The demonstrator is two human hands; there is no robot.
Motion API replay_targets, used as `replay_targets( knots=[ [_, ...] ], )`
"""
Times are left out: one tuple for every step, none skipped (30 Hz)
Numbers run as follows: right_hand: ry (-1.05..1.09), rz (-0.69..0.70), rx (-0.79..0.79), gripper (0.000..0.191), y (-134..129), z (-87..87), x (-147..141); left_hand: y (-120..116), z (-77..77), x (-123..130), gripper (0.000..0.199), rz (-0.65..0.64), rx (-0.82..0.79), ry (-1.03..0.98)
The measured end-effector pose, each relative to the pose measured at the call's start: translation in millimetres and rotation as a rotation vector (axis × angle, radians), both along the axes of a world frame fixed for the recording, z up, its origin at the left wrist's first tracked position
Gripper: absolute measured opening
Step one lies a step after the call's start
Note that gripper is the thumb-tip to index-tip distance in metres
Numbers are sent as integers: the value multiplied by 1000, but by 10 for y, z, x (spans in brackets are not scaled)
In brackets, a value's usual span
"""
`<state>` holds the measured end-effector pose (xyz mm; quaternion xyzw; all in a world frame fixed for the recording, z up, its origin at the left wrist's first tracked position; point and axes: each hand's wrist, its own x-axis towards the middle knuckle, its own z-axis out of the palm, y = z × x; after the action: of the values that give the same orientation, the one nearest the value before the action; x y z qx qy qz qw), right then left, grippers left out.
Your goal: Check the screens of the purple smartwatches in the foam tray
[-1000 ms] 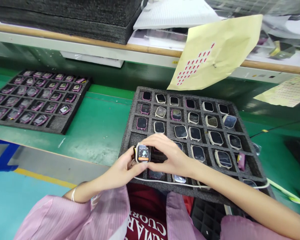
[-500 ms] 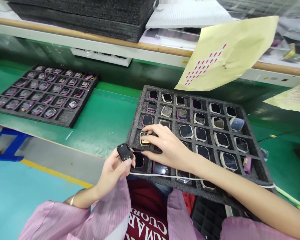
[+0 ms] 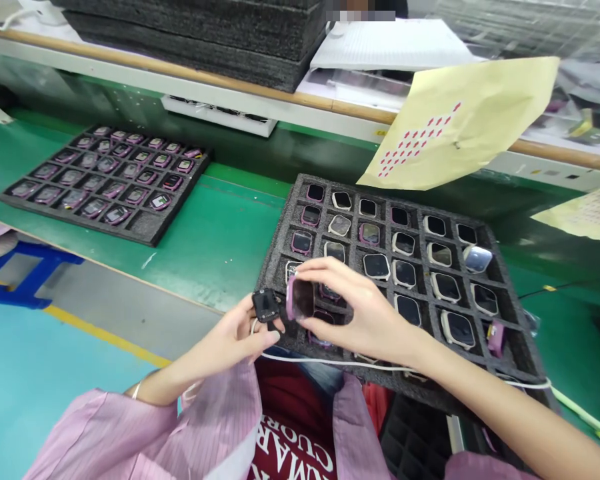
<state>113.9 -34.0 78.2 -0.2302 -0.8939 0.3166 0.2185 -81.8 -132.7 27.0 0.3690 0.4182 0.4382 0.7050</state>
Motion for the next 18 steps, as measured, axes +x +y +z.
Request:
replay_targets(
  knots=[
    [-5,33,1,40,-37,16,-3,24,18,13,39,-29,2,-5],
    [-23,62,14,39,-80,13,-12,46,32,27,42,-60,2,4],
    [-48,76,40,38,-124,-5,-25,66,42,42,43,-91,3,29],
    [-74,78,75,37,-163,-35,-37,81,48,56,43,-116,2,63],
    [-96,71,109,37,-194,-67,-45,92,50,70,42,-137,1,96],
    [-112,64,136,37,-213,-96,-50,98,49,81,41,-154,-1,120],
    [-117,56,150,37,-220,-115,-49,99,48,91,42,-162,-3,130],
    [-108,45,146,38,-215,-120,-44,97,48,98,43,-156,2,125],
    [-84,28,127,38,-201,-110,-36,93,49,102,45,-147,9,106],
    [-50,2,95,38,-179,-85,-26,90,50,104,46,-140,11,82],
    [-10,-33,54,38,-154,-50,-17,87,52,102,46,-141,9,54],
    [29,-72,4,37,-128,-10,-8,88,53,99,44,-145,7,25],
    [65,-105,-59,36,-103,28,0,92,52,94,41,-153,4,-1],
    [99,-126,-140,36,-83,58,6,99,48,88,38,-155,-3,-24],
    [134,-135,-245,36,-69,78,10,109,43,82,37,-140,-7,-48],
    [168,-133,-376,37,-62,83,12,120,36,79,36,-106,-7,-73],
    [204,-128,-522,39,-61,76,14,131,29,80,37,-59,-6,-98],
    [236,-125,-664,41,-67,58,15,142,22,86,38,-6,-6,-122]
  ],
)
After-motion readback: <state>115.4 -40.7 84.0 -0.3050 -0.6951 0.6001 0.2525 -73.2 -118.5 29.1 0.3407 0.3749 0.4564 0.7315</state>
